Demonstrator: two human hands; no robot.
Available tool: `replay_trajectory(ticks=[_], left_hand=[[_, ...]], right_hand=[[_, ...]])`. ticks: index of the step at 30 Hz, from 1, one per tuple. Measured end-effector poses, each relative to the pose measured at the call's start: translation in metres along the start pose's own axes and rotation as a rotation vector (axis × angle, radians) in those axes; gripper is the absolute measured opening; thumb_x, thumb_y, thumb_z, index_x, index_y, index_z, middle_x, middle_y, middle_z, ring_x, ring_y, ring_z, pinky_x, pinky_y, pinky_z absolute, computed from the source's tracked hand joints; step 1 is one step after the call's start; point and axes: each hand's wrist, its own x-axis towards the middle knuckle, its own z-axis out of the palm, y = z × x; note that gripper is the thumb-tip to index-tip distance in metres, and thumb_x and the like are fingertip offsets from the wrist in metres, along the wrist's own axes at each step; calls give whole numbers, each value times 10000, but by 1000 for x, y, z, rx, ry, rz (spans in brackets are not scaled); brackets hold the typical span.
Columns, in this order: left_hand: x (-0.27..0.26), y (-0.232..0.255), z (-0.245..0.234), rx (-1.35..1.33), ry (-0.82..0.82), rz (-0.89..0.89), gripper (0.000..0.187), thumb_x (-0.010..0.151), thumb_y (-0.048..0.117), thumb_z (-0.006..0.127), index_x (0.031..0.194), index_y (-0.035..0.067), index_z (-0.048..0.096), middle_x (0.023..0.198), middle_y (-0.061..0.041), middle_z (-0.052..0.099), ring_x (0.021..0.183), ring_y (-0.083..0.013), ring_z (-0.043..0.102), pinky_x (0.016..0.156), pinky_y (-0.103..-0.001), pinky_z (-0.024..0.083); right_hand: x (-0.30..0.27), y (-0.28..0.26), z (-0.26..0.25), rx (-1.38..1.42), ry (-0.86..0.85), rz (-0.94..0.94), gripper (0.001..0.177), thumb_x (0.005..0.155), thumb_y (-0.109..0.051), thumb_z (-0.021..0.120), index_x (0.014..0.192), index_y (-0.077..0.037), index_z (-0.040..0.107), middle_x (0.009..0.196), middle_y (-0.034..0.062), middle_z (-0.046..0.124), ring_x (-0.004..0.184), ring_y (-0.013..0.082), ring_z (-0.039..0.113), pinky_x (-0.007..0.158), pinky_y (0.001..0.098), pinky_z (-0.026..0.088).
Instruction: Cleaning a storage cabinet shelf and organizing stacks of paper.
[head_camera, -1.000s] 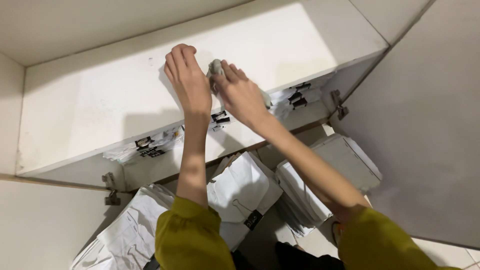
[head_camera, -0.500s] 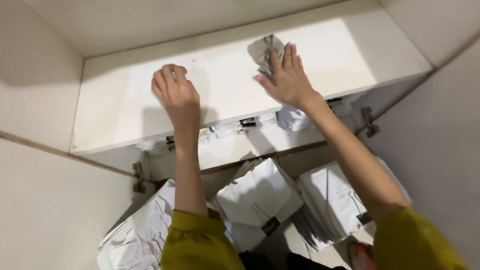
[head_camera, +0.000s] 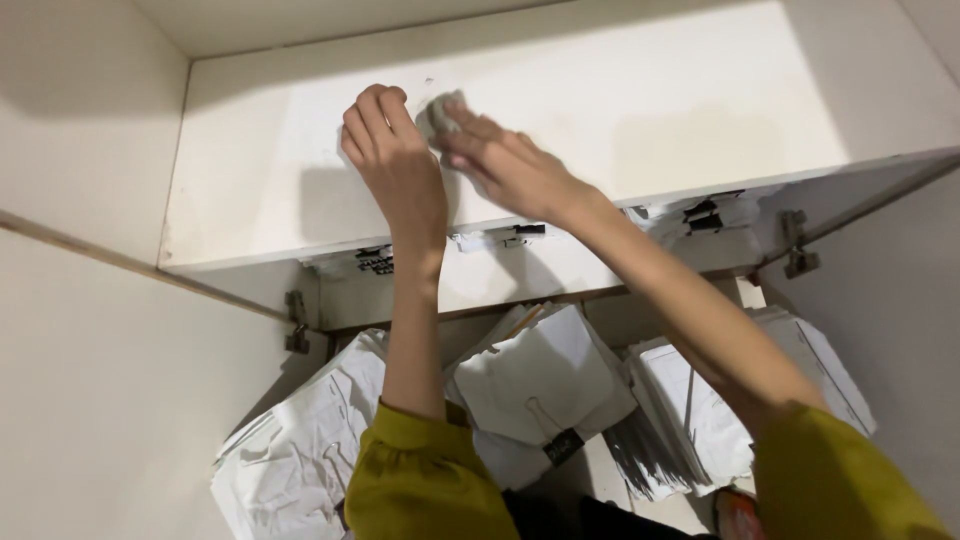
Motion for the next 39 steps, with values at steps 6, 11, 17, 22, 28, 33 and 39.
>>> replay_trajectory(ticks=[6,11,17,22,28,33,39], left_hand=[[2,0,-19,-186,-4,-15,242,908,-35,561,1150,-45,575,1210,-158,544,1169,-327,520,1096,-490,382],[-1,-25,-11,-199,-67,36,218,935,-63,515,1144,-58,574,1222,-185,534,1159,-340,509,1106,-502,382],[-6,-46,-6,83,6,173,296,895,-178,468,1121,-48,608,1202,-168,553,1155,-303,533,1143,-498,419],[-2,-30,-28,-24,-82,122,221,871,-139,508,1059,-69,600,1127,-189,556,1069,-336,524,1075,-497,442],[-4,-34,-33,-118,-110,22,217,856,-103,512,1059,-88,585,1130,-205,541,1074,-357,514,995,-479,427],[-8,-33,-31,-107,-100,26,198,883,-125,510,1061,-68,576,1149,-179,542,1077,-330,515,1017,-472,427],[-11,-36,-31,-138,-41,-40,163,894,-124,518,1028,-43,564,1107,-164,526,1039,-317,503,1035,-480,420]], right_hand=[[-39,-31,-31,103,-195,49,332,1029,-269,561,1315,-129,654,1607,126,443,1301,330,589,1090,438,496],[-68,6,-53,-116,-68,-59,352,1068,-192,490,1393,-112,599,1528,143,537,1423,383,505,1040,455,480],[-41,41,-48,-192,20,387,347,1123,-217,490,1442,-100,560,1491,305,495,1319,518,497,1064,556,469],[-17,4,-11,-113,108,163,603,1096,-173,512,1613,60,307,1505,347,461,1327,552,451,1025,563,483],[-51,-36,-22,-39,109,-69,285,995,-103,662,1275,-48,675,1423,342,541,1311,499,562,1037,530,543],[-37,2,-33,63,-38,356,270,1056,-67,528,1320,-65,584,1336,210,682,1117,354,726,888,400,610],[-17,21,-24,-265,188,103,250,1125,-51,538,1352,-41,643,1284,299,681,1290,522,570,1004,559,527]])
